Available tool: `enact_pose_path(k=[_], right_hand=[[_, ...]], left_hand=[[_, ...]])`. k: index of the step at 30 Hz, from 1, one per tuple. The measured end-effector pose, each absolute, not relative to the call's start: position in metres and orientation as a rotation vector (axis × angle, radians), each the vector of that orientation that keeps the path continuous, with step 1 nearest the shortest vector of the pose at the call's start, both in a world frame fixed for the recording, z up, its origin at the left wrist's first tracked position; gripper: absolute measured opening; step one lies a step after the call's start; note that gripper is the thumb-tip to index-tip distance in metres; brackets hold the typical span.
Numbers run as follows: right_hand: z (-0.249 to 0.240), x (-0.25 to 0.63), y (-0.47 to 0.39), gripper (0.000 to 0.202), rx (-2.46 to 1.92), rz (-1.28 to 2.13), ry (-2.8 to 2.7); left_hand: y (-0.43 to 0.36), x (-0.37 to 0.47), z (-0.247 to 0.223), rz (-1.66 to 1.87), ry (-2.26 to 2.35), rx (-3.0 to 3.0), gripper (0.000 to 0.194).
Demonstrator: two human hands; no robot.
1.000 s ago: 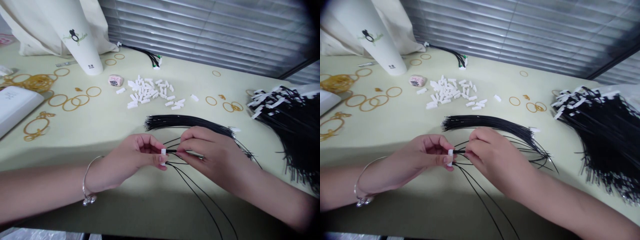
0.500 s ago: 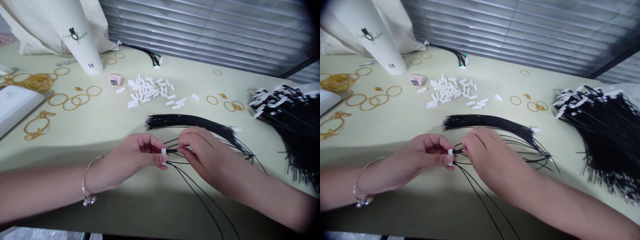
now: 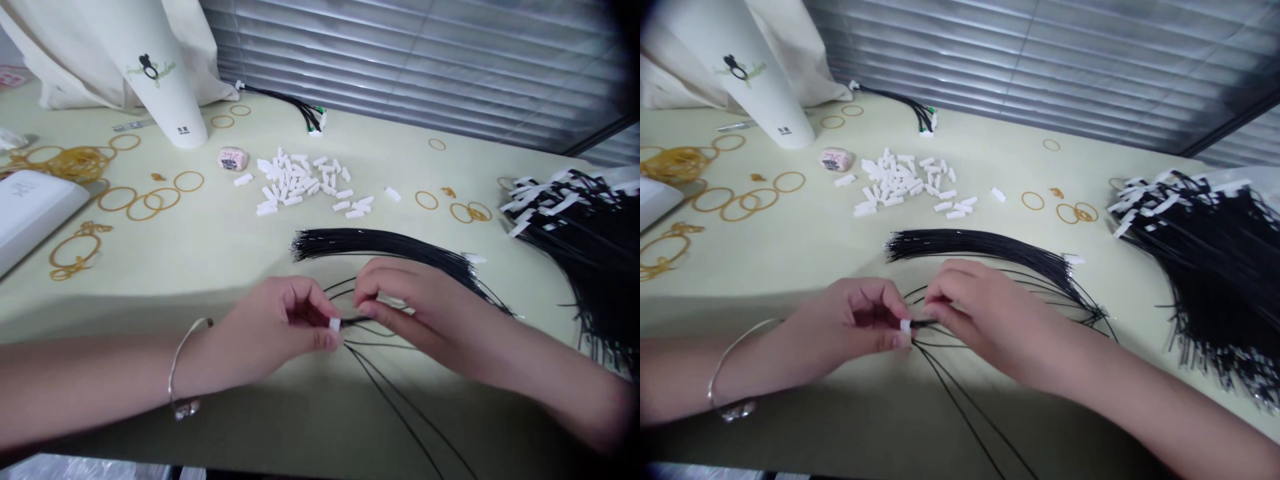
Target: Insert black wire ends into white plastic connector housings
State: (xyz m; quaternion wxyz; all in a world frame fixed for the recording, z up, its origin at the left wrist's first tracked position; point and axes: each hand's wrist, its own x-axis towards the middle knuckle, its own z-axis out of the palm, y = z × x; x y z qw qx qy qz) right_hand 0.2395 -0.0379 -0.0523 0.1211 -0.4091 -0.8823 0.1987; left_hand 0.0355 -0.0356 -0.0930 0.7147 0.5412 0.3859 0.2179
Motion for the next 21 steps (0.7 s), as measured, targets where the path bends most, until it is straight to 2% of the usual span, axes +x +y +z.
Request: enact_pose_path(k=[3, 6, 9, 16, 21], right_hand=[[-0.055, 0.242, -0.028, 0.009, -1.21, 0.459, -2.65], [-0.071, 0.237, -0.022, 0.007, -1.197, 0.277, -2.697], [-0.082, 0.233, -0.014, 0.013, -1.222, 0.207, -2.689], [-0.076, 0.231, 0.004, 0.007, -1.246, 0.18, -2.676], [-0.08, 0.222, 0.003, 0.013, -1.247, 0.164, -2.721]], left_hand=[[-0.043, 0.034, -0.094, 0.485, 0.793, 1.672, 0.003], [-0.046, 0.033, -0.096, 0.495, 0.667, 1.912, 0.01], [-0.046, 0.034, -0.097, 0.495, 0.709, 1.909, 0.008], [-0.044, 0.035, -0.097, 0.485, 0.717, 1.854, 0.007], [-0.042, 0.036, -0.092, 0.456, 0.817, 1.582, 0.002]])
